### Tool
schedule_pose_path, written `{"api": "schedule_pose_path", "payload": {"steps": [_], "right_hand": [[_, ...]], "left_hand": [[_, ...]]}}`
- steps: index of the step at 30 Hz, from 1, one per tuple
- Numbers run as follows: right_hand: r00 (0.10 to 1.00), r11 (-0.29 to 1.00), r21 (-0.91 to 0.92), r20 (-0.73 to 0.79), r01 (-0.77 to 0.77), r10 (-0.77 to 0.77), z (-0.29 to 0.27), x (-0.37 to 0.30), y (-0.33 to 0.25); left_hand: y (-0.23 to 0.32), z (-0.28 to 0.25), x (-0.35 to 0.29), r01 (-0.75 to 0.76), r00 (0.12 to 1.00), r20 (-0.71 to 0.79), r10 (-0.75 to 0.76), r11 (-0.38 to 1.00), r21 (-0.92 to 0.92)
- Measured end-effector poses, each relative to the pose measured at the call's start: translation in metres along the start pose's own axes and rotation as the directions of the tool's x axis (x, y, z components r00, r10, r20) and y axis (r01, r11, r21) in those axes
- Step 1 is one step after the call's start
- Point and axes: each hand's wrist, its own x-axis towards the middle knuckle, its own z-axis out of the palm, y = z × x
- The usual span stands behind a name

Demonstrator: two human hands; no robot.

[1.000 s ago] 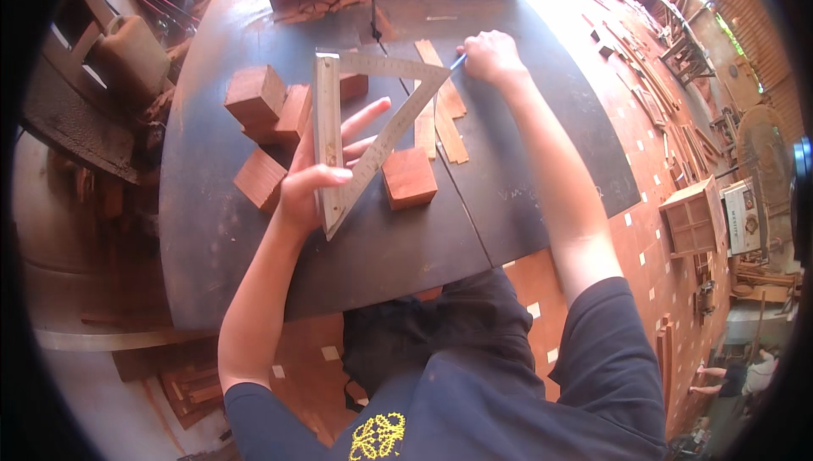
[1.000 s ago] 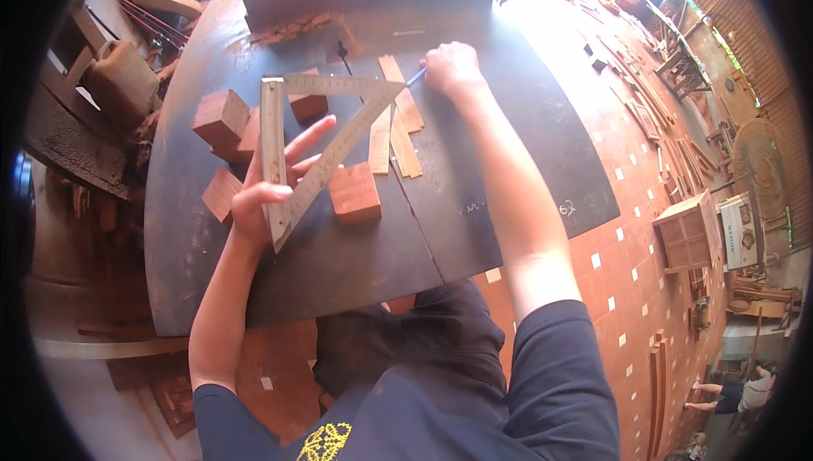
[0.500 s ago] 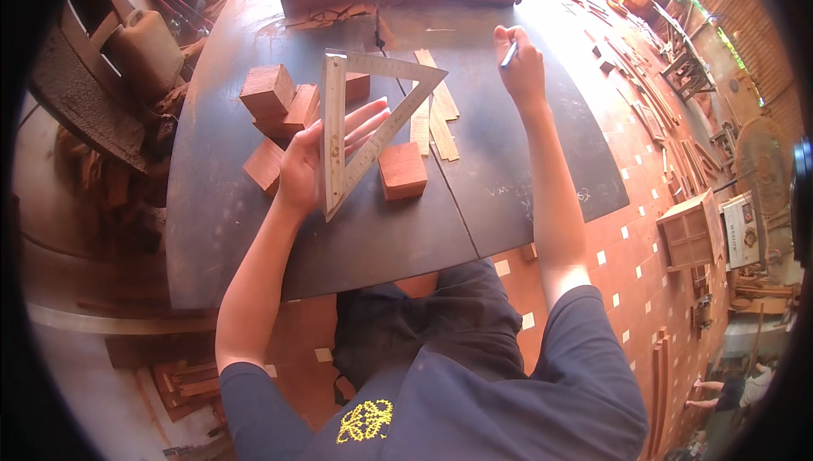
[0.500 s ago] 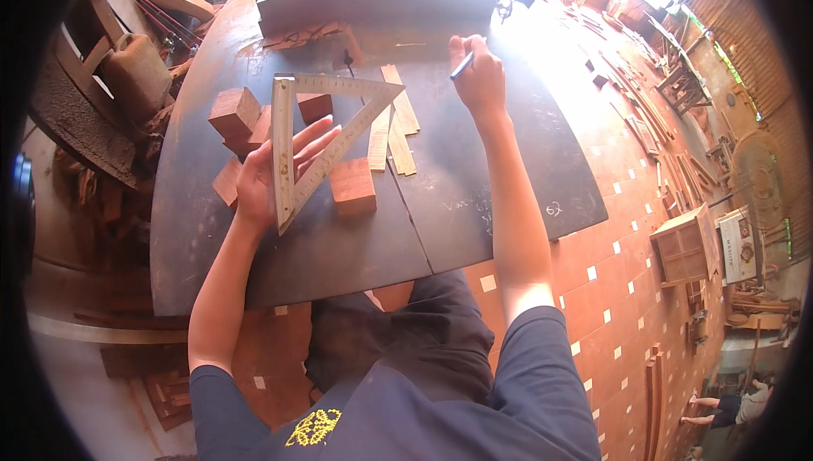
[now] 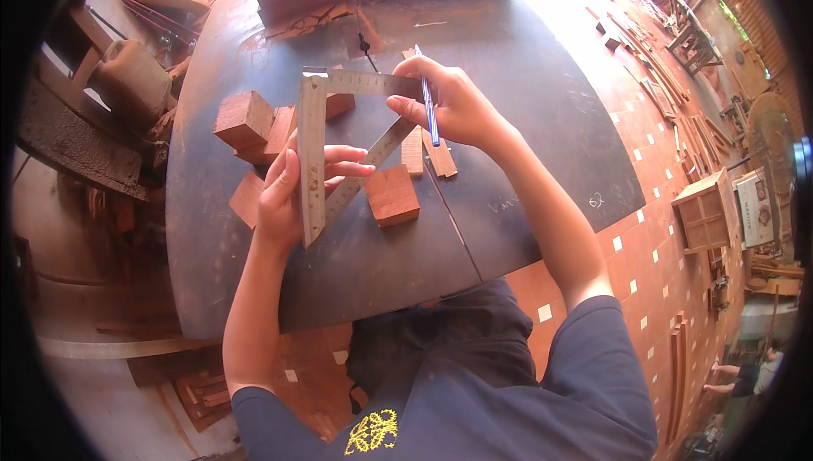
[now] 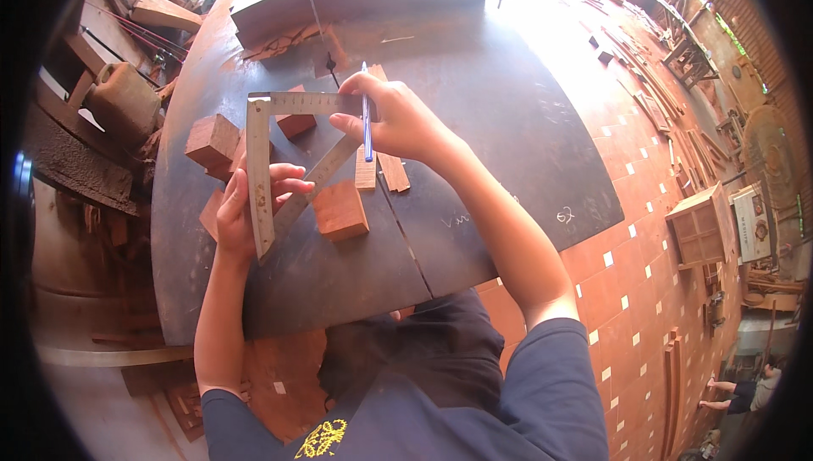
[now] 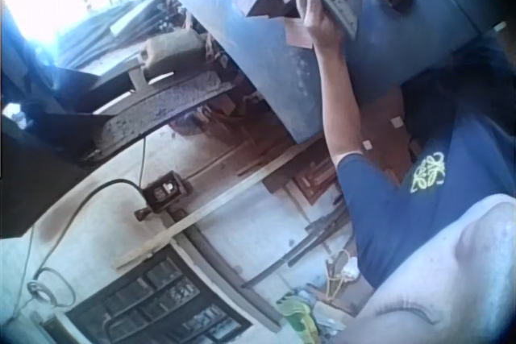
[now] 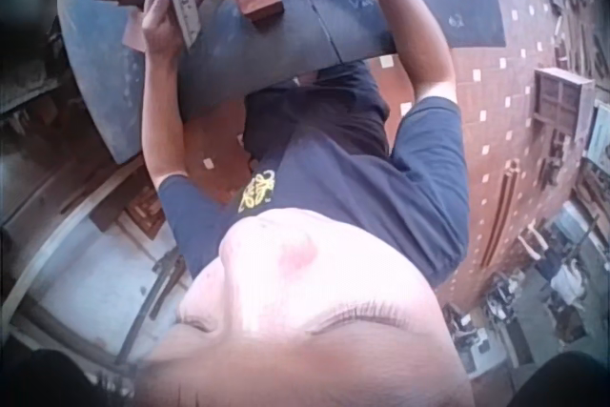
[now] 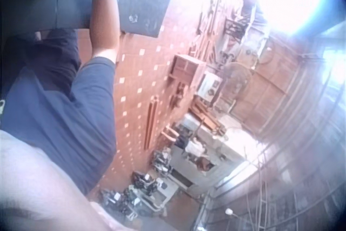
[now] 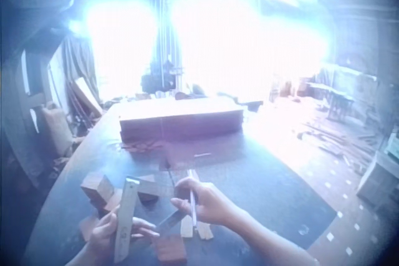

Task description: The person arranges small wooden blocks on a workbench, then uses a set square and a pen to draw lines on the blocks. The person repeatedly measures and marks the blocks, moving them around the table.

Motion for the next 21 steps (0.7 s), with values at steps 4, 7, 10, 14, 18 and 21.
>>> {"api": "schedule_pose_path", "payload": {"steps": [4,7,10,14,18,21], "right_hand": [[0.998,0.996,-0.071,-0.023,-0.054,0.053,-0.002,-0.001,-0.004],[0.998,0.98,-0.191,0.036,-0.046,0.054,-0.007,-0.003,-0.012],[0.986,0.979,-0.196,0.142,-0.061,0.09,-0.011,-0.002,-0.013],[0.958,0.977,-0.203,0.264,-0.058,0.112,-0.017,-0.004,-0.002],[0.927,0.965,-0.258,0.346,-0.053,0.143,-0.016,-0.007,0.002],[0.904,0.957,-0.288,0.398,-0.036,0.154,-0.022,-0.009,-0.003]], "left_hand": [[0.004,0.019,0.003,-0.017,0.998,-0.063,0.021,0.998,0.068],[0.0,0.017,0.008,-0.001,0.996,-0.092,0.015,0.989,0.148],[0.004,0.032,0.013,0.042,0.993,-0.115,-0.03,0.994,0.097],[0.006,0.019,0.015,0.17,0.984,0.054,-0.17,0.985,-0.003],[0.004,0.005,0.013,0.243,0.968,0.065,-0.242,0.97,-0.02],[0.005,0.002,0.012,0.288,0.955,0.081,-0.285,0.957,-0.033]]}}
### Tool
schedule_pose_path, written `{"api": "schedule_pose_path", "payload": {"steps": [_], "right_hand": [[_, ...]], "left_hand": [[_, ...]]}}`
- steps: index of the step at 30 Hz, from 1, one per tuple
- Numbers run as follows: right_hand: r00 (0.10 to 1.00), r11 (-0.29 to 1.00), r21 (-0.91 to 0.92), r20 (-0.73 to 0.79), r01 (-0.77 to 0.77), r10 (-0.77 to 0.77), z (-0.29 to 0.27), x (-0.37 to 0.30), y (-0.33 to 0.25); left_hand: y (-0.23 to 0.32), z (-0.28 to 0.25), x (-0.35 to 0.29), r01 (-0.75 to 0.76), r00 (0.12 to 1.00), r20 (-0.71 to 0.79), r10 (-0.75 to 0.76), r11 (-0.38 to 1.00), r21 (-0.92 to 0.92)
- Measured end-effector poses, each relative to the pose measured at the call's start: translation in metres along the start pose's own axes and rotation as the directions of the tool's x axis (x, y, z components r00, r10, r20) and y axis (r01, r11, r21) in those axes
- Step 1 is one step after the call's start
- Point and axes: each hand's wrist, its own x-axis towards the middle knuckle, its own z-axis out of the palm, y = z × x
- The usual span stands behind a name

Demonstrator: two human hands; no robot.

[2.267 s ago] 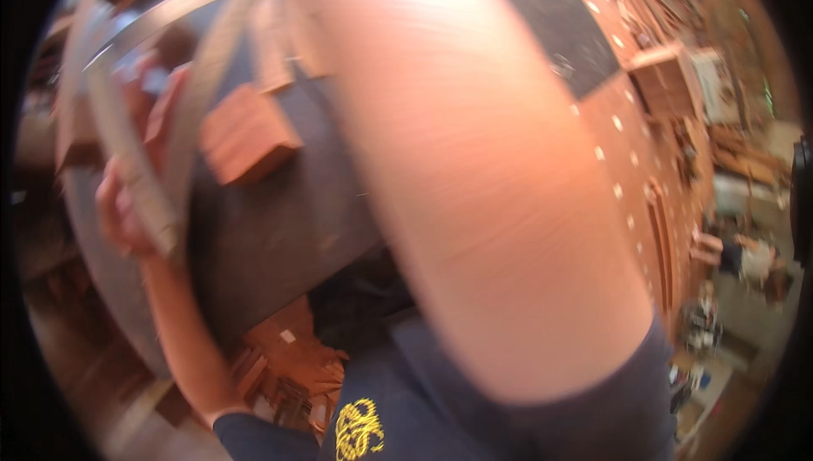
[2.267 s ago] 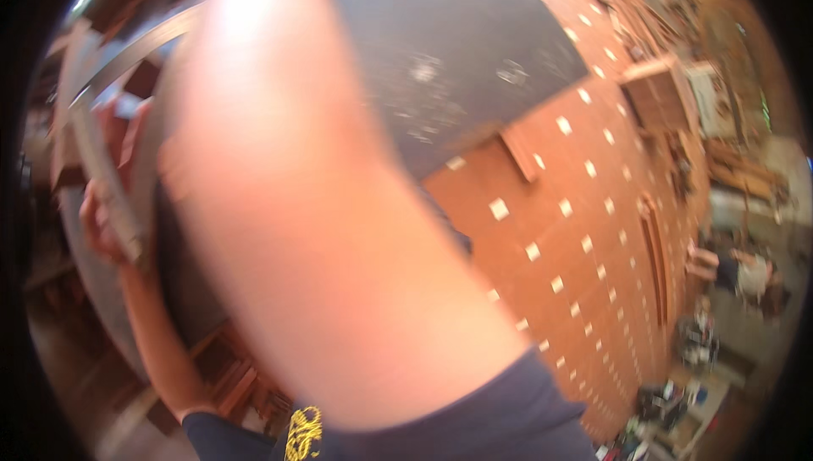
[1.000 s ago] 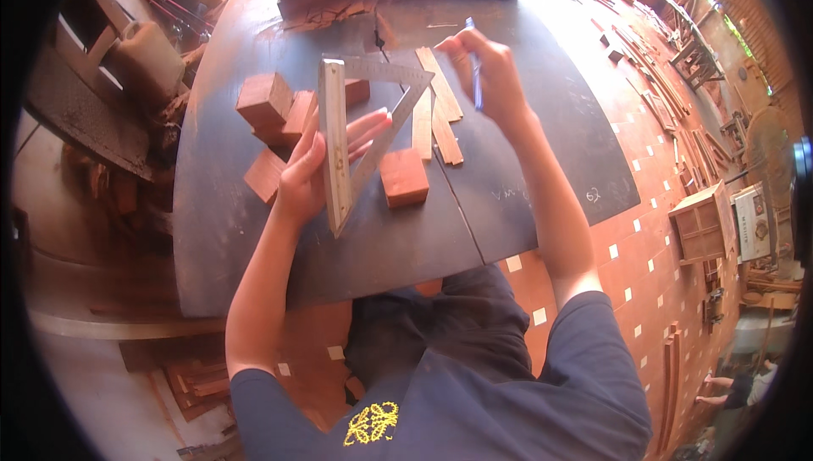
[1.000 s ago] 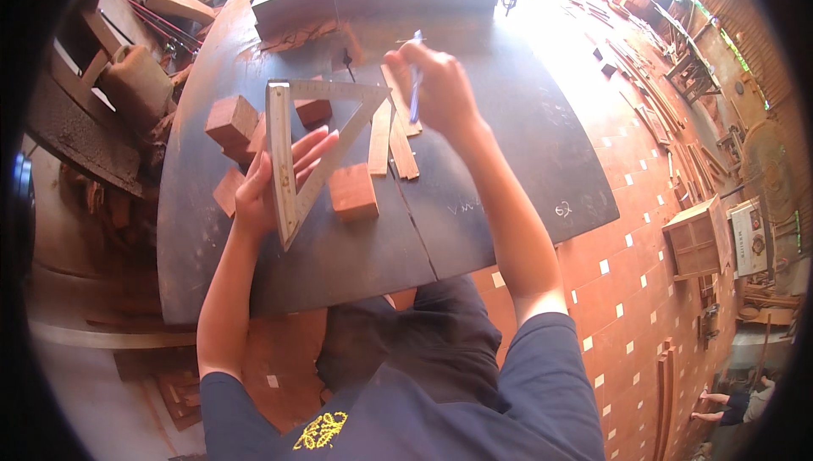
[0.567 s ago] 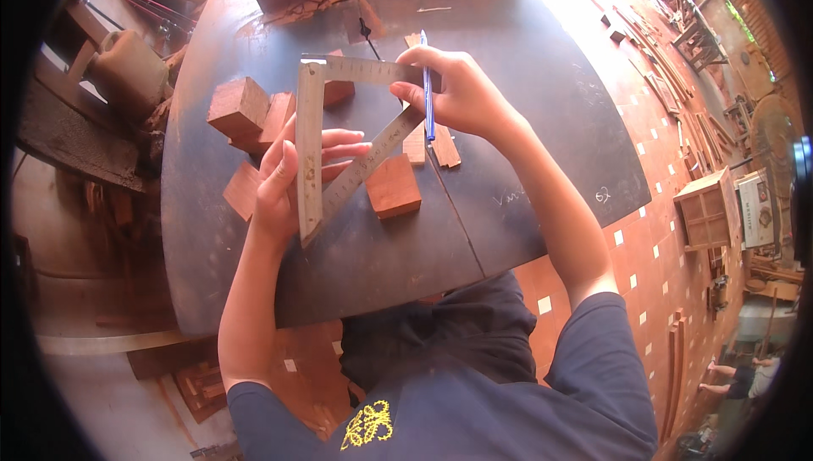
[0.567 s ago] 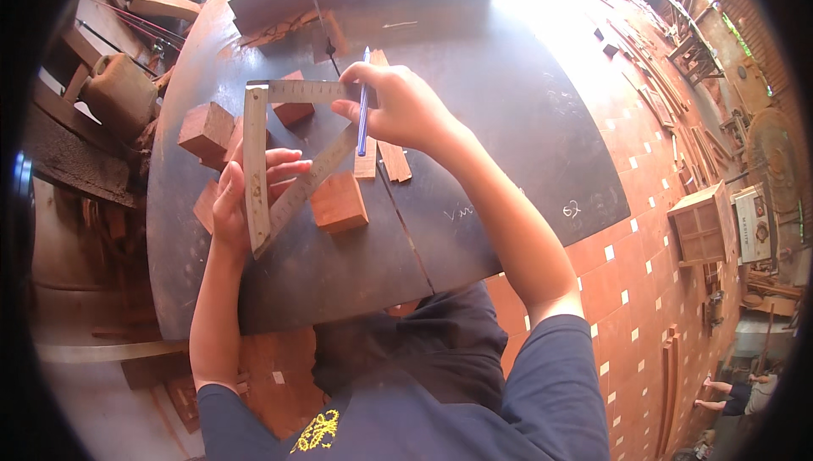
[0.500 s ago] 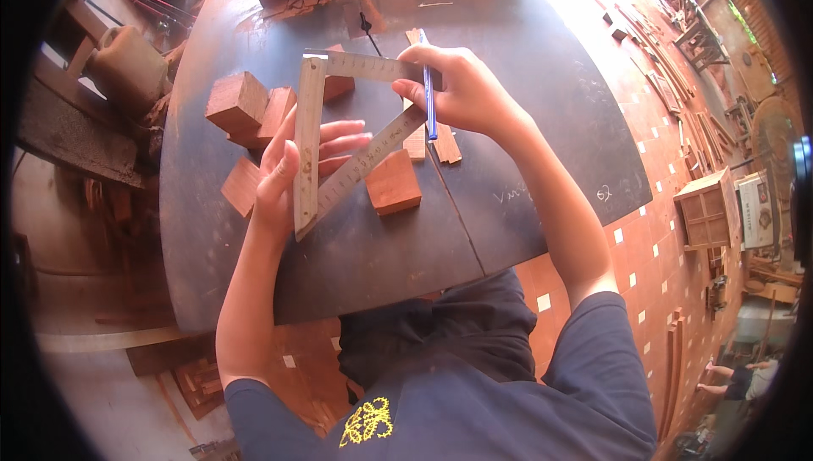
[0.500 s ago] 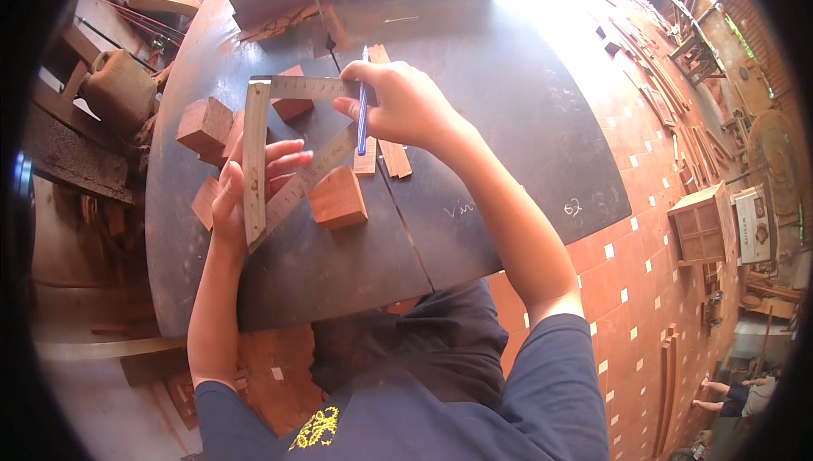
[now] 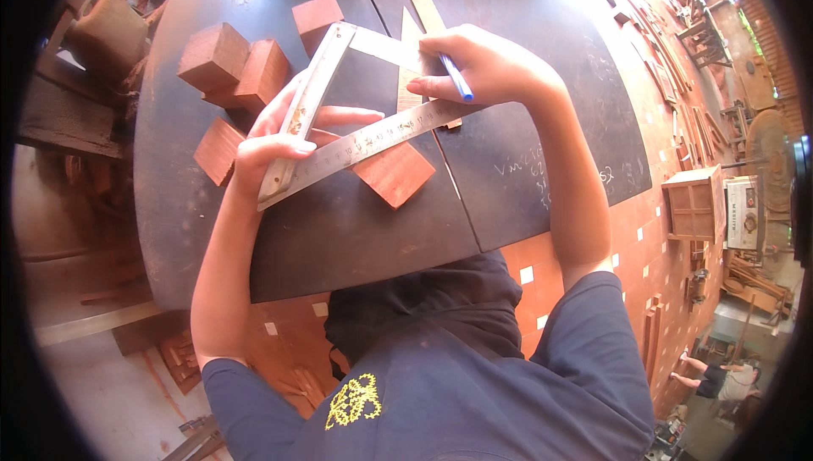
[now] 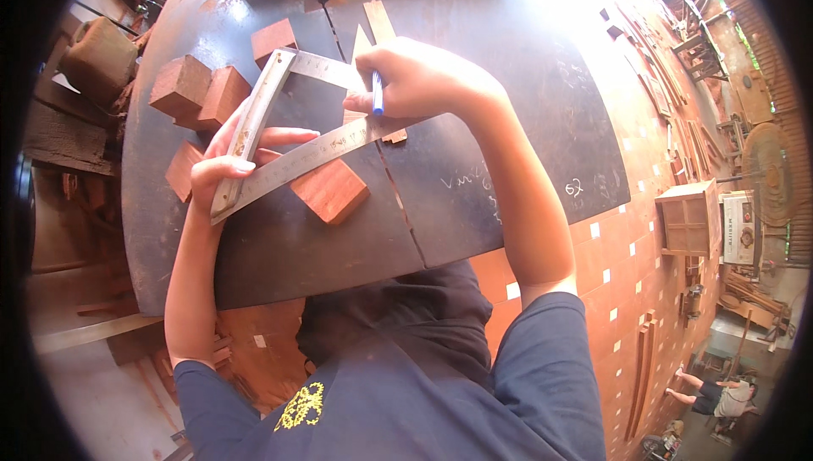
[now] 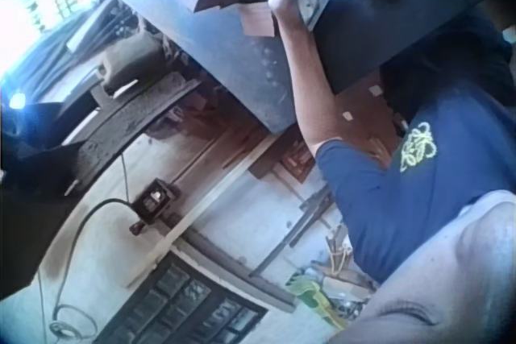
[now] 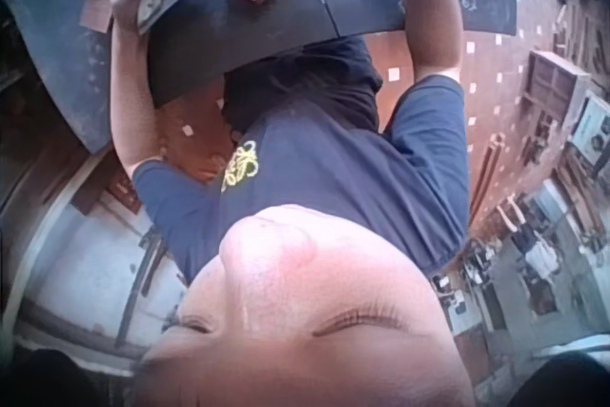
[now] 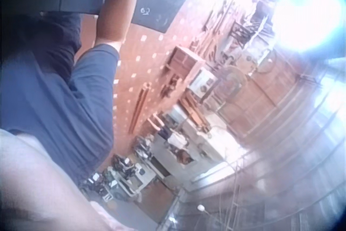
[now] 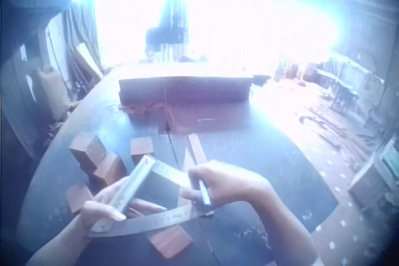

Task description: The person arranges small wooden blocks on a workbench, then uses a set square and a pen to draw lines on the blocks. The person repeatedly measures and marks the blocks, moving them around the table.

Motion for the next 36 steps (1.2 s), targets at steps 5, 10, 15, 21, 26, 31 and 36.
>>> {"api": "schedule_pose_path", "payload": {"steps": [5,10,15,21,26,31,36], "right_hand": [[0.992,1.0,-0.024,0.129,-0.008,0.011,-0.016,-0.008,-0.003],[0.866,0.956,0.019,0.429,-0.293,0.257,-0.041,-0.013,-0.037],[0.912,0.982,-0.136,0.374,-0.127,0.17,-0.025,-0.01,-0.015],[0.868,0.964,-0.185,0.427,-0.192,0.255,-0.027,-0.009,-0.015],[0.815,0.926,-0.111,0.446,-0.36,0.37,-0.037,-0.014,-0.021],[0.858,0.939,-0.107,0.383,-0.326,0.342,-0.038,-0.015,-0.013],[0.907,0.95,-0.168,0.293,-0.262,0.302,-0.031,-0.017,-0.006]], "left_hand": [[0.003,0.009,0.0,0.077,0.997,0.027,-0.077,0.997,-0.026],[-0.002,0.009,-0.001,0.034,0.999,0.015,-0.036,0.993,0.113],[0.01,0.019,-0.002,0.189,0.982,-0.054,-0.184,0.975,0.114],[0.006,0.015,0.001,0.193,0.981,0.036,-0.19,0.973,-0.124],[0.003,0.022,0.005,0.062,0.996,0.076,-0.041,0.95,-0.305],[0.004,0.02,0.006,0.028,1.0,-0.01,-0.029,0.991,-0.128],[0.007,0.026,0.0,0.06,0.993,-0.112,-0.039,0.98,0.19]]}}
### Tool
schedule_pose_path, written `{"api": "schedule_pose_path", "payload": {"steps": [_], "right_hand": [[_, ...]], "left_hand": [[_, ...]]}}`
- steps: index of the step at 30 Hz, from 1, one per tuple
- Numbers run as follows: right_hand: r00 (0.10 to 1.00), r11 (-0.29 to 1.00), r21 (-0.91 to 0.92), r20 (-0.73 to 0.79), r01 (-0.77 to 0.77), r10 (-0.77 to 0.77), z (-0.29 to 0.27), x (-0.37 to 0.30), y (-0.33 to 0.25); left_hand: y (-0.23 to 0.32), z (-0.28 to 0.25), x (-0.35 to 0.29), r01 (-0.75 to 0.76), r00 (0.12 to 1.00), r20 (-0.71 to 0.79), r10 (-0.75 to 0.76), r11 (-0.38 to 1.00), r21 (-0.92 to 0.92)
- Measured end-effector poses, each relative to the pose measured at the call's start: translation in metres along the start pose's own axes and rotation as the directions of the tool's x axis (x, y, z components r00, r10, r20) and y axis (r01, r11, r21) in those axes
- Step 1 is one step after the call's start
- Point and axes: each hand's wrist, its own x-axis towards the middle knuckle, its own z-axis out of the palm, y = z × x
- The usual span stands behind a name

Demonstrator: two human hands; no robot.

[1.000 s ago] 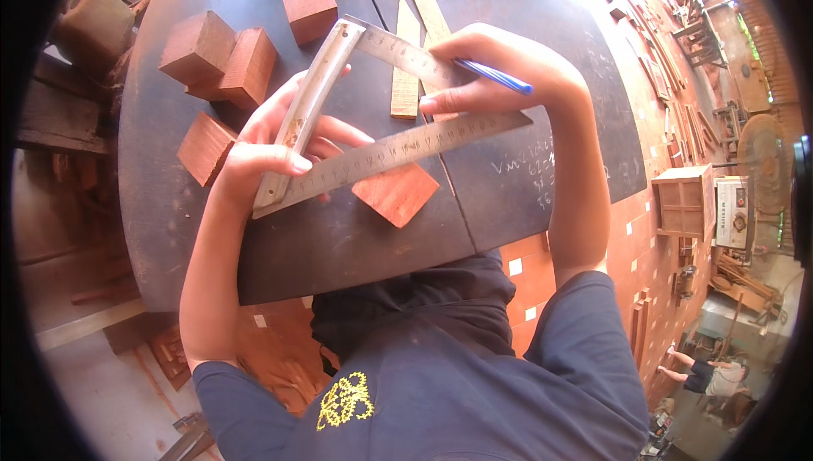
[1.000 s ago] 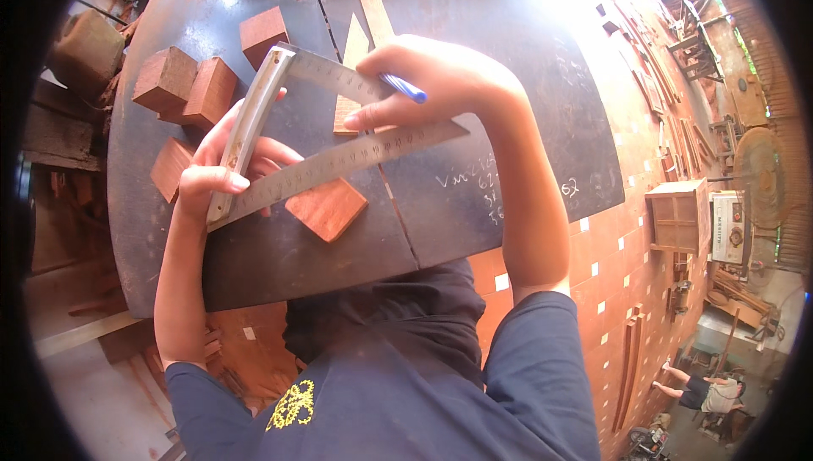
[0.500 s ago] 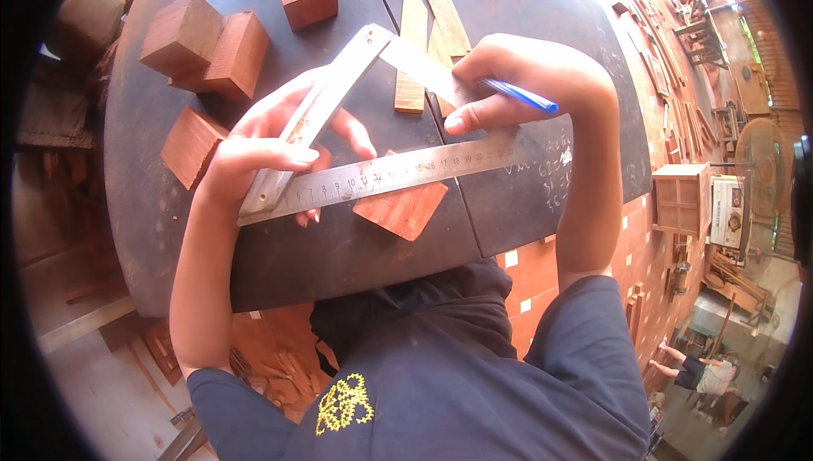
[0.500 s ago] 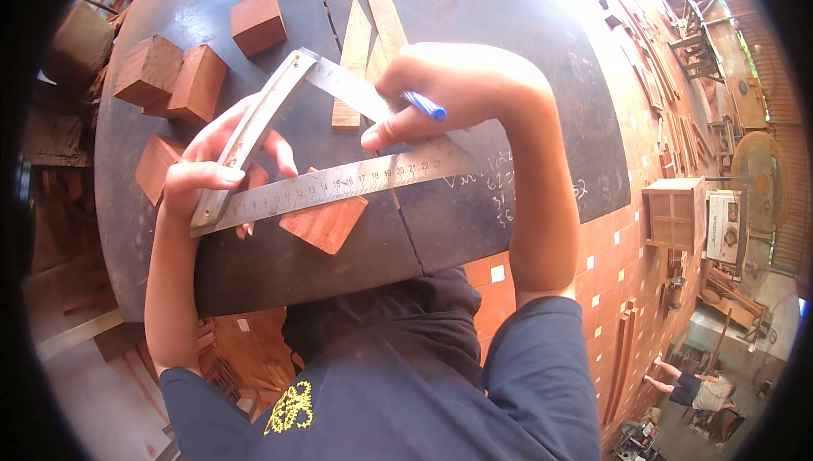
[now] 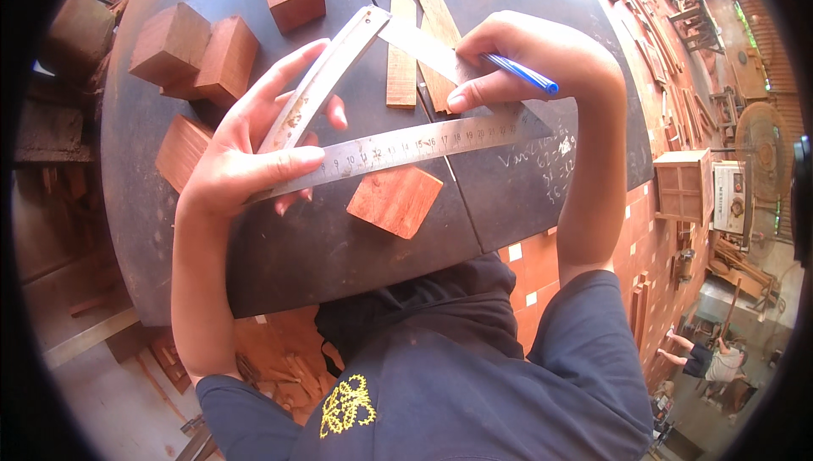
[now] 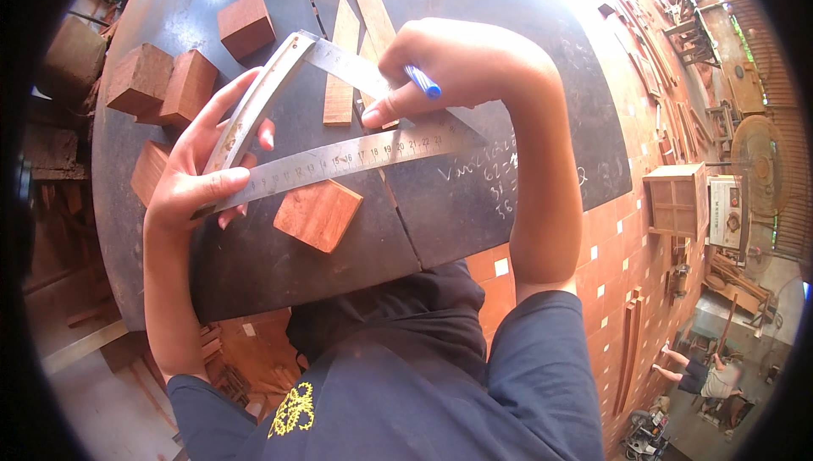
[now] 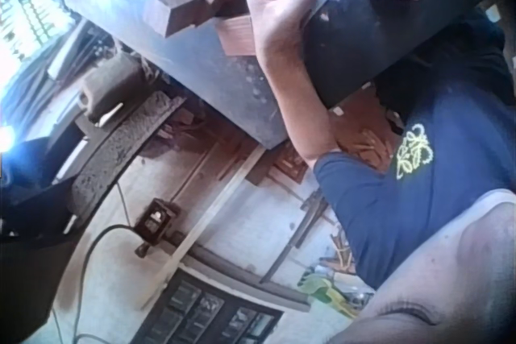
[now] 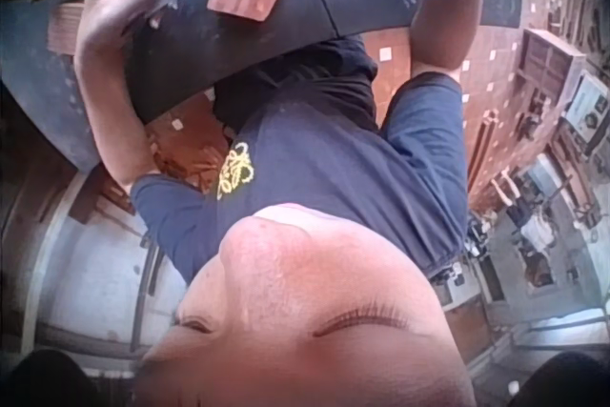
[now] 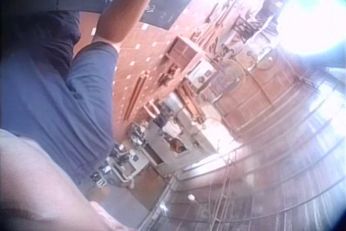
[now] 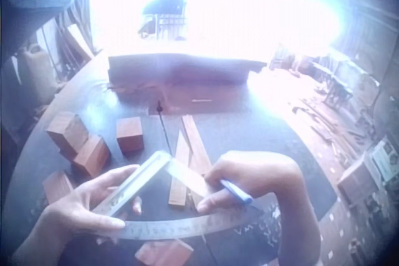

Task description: The person arranges small wooden blocks on a workbench, then uses a set square and a pen to draw lines on the blocks. The person repeatedly measures and marks the blocks, moving them around the table.

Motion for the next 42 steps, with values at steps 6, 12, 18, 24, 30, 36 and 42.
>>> {"api": "schedule_pose_path", "payload": {"steps": [6,12,18,24,30,36,42], "right_hand": [[0.999,0.999,-0.028,-0.031,0.024,-0.025,0.0,-0.001,-0.002],[0.951,0.957,0.167,-0.241,0.238,-0.194,0.004,-0.013,0.002],[0.517,0.684,0.183,-0.793,0.707,-0.322,0.001,-0.021,-0.025],[0.701,0.405,0.574,-0.553,0.712,-0.45,0.033,-0.006,-0.057],[0.733,0.541,0.497,-0.405,0.678,-0.547,0.047,0.008,-0.056],[0.77,0.538,0.553,-0.412,0.636,-0.487,0.053,0.014,-0.056],[0.728,0.592,0.425,-0.417,0.685,-0.544,0.053,0.015,-0.057]], "left_hand": [[0.009,0.011,-0.006,0.017,0.998,-0.064,-0.01,0.995,0.097],[0.008,0.012,-0.012,-0.039,0.993,-0.099,0.066,0.965,0.258],[0.015,0.017,-0.012,0.001,0.996,-0.092,0.019,0.977,0.211],[0.014,0.012,-0.017,0.076,0.988,-0.148,-0.039,0.964,0.255],[0.016,0.017,-0.012,-0.016,0.995,-0.09,0.041,0.964,0.266],[0.014,0.015,-0.012,0.014,0.994,-0.109,0.017,0.961,0.276],[0.014,0.014,-0.012,-0.007,0.994,-0.099,0.036,0.961,0.278]]}}
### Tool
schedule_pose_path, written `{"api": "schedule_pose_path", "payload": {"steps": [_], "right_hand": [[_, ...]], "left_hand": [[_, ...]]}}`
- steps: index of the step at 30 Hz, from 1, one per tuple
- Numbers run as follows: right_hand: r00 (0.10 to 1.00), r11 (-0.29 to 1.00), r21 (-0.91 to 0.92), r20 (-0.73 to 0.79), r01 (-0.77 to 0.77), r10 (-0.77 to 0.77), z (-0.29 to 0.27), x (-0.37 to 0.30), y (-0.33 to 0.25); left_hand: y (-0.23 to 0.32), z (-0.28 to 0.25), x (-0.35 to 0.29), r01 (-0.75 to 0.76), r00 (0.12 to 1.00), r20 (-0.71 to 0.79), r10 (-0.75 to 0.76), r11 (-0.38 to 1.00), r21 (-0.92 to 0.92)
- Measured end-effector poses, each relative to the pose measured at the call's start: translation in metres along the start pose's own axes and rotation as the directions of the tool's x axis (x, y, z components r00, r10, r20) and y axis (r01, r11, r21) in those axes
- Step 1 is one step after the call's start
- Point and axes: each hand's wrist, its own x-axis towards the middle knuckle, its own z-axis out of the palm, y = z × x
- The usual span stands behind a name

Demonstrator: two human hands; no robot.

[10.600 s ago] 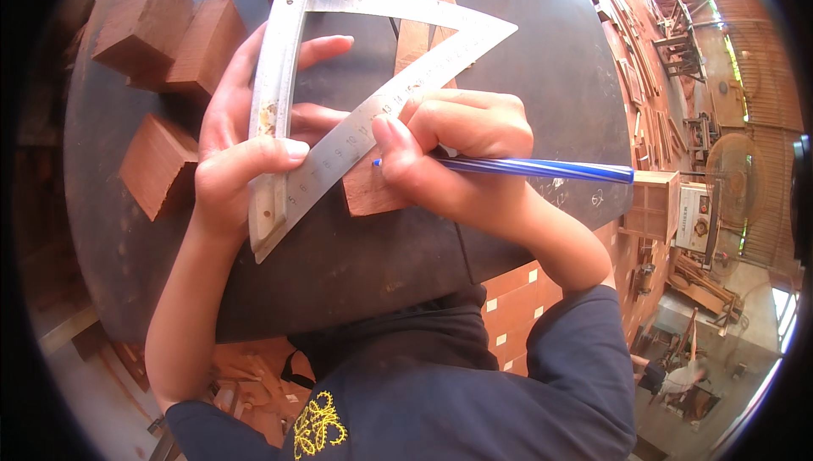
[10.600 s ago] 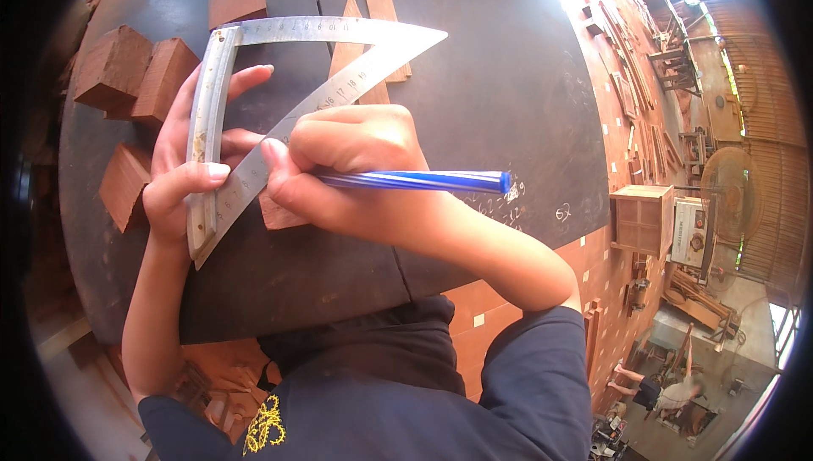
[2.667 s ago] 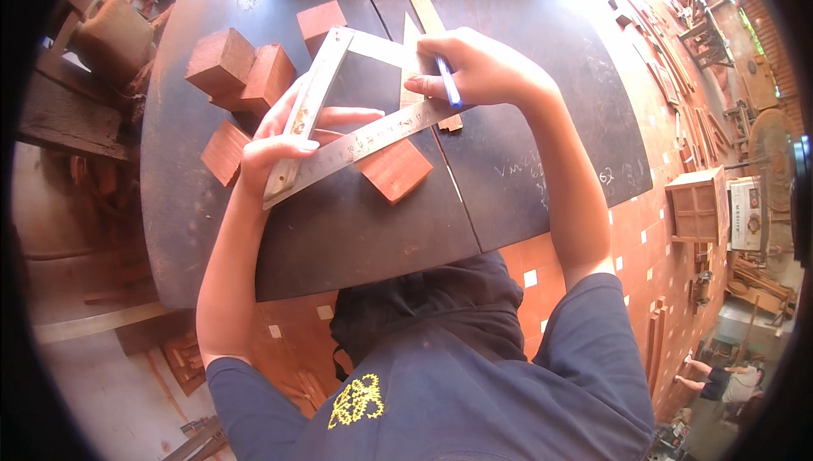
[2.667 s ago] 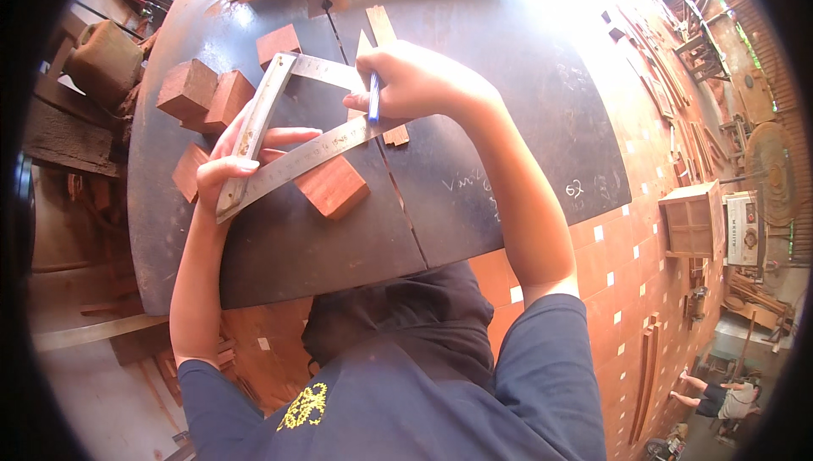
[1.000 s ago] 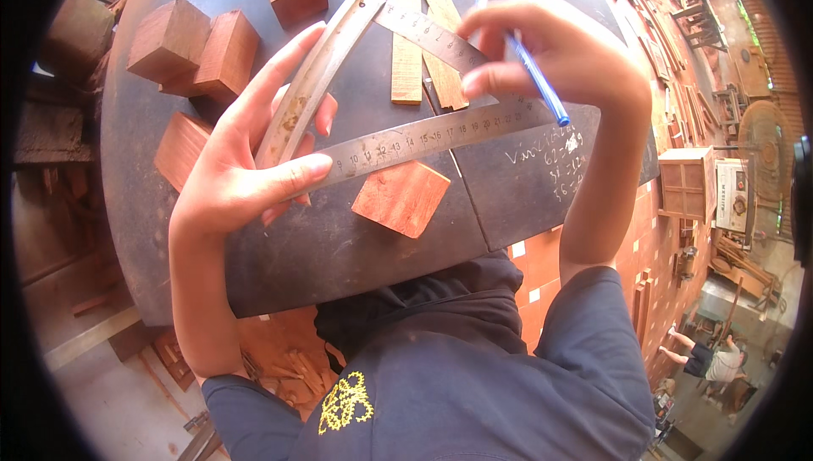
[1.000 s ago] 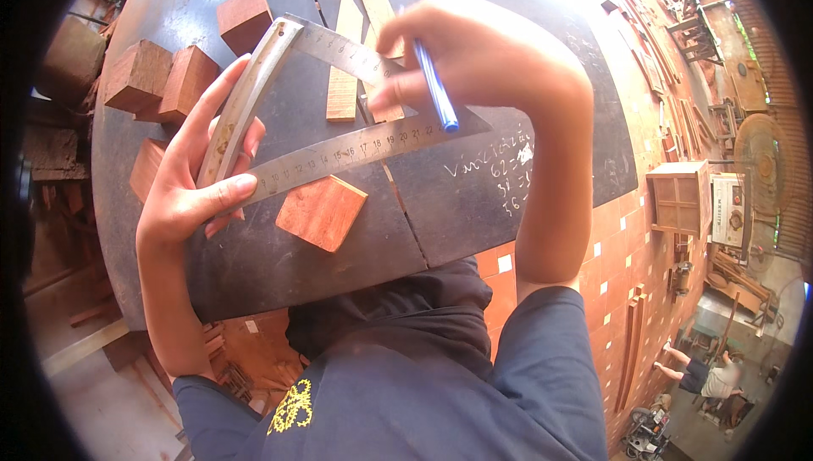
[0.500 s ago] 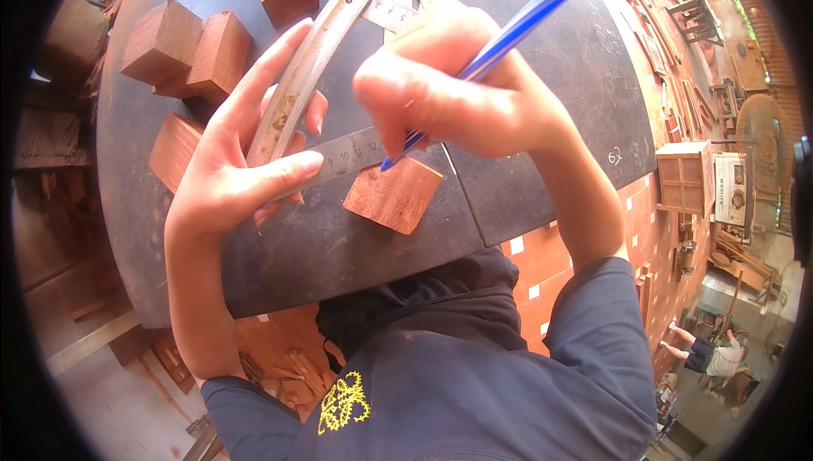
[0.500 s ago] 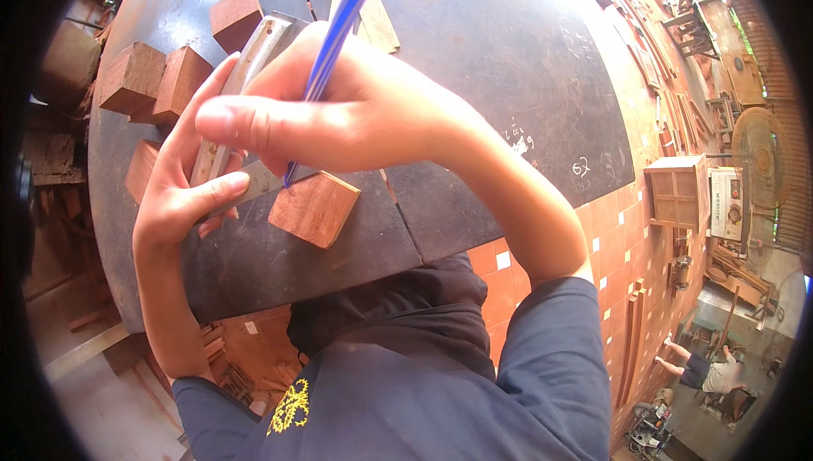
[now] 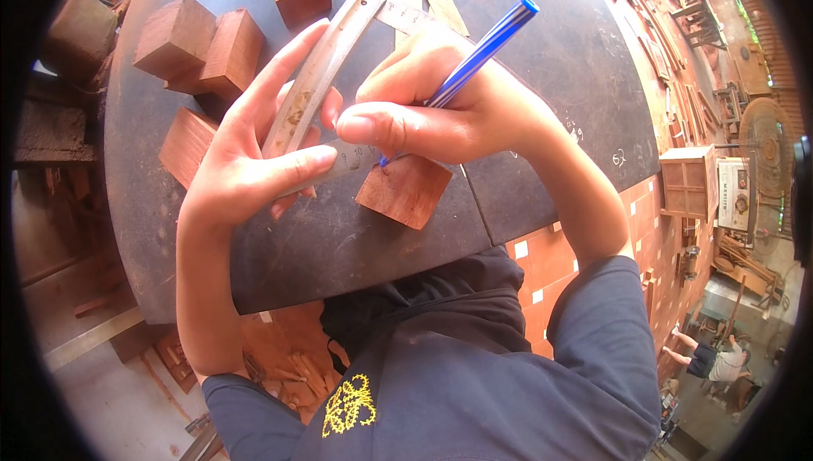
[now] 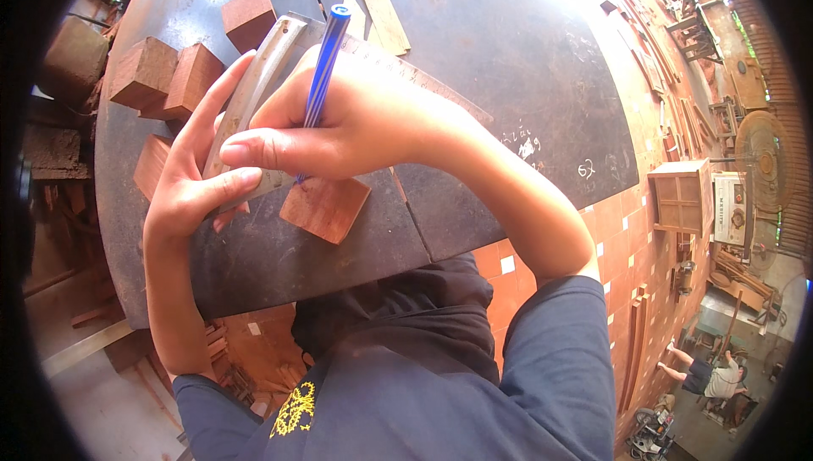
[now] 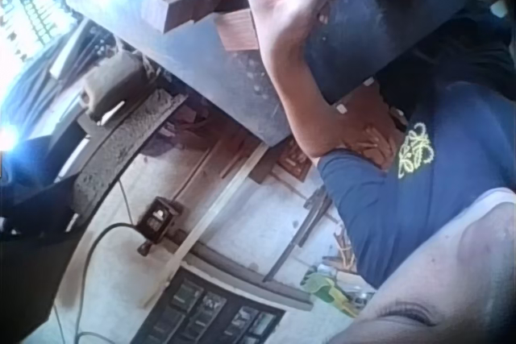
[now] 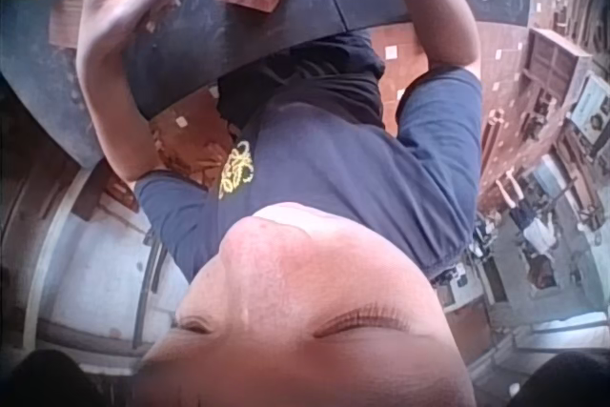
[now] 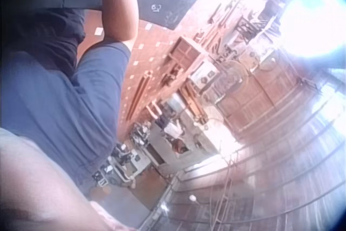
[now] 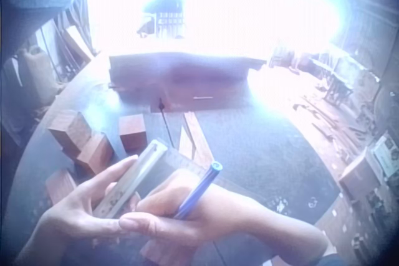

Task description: The person arranges small wooden blocks on a workbench, then uses a set square and a pen to draw lines on the blocks. The person repeatedly measures and marks the blocks, moving them around the table.

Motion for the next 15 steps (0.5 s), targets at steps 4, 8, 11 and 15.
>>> {"api": "schedule_pose_path", "payload": {"steps": [4,8,11,15], "right_hand": [[0.99,0.991,-0.027,-0.047,0.13,-0.132,0.005,0.0,0.004],[0.99,0.995,0.049,-0.112,0.091,-0.085,0.011,-0.002,0.007],[0.99,0.991,0.052,-0.076,0.121,-0.117,0.008,-0.001,0.01],[0.99,0.991,0.017,-0.059,0.131,-0.13,0.008,0.0,0.005]], "left_hand": [[0.0,-0.001,-0.002,0.007,1.0,-0.001,-0.007,1.0,-0.023],[0.001,0.003,0.001,0.007,1.0,0.002,-0.007,0.998,-0.059],[0.001,0.003,0.001,0.013,1.0,0.008,-0.013,0.998,-0.059],[-0.004,0.001,0.0,-0.003,1.0,0.001,0.004,0.999,-0.048]]}}
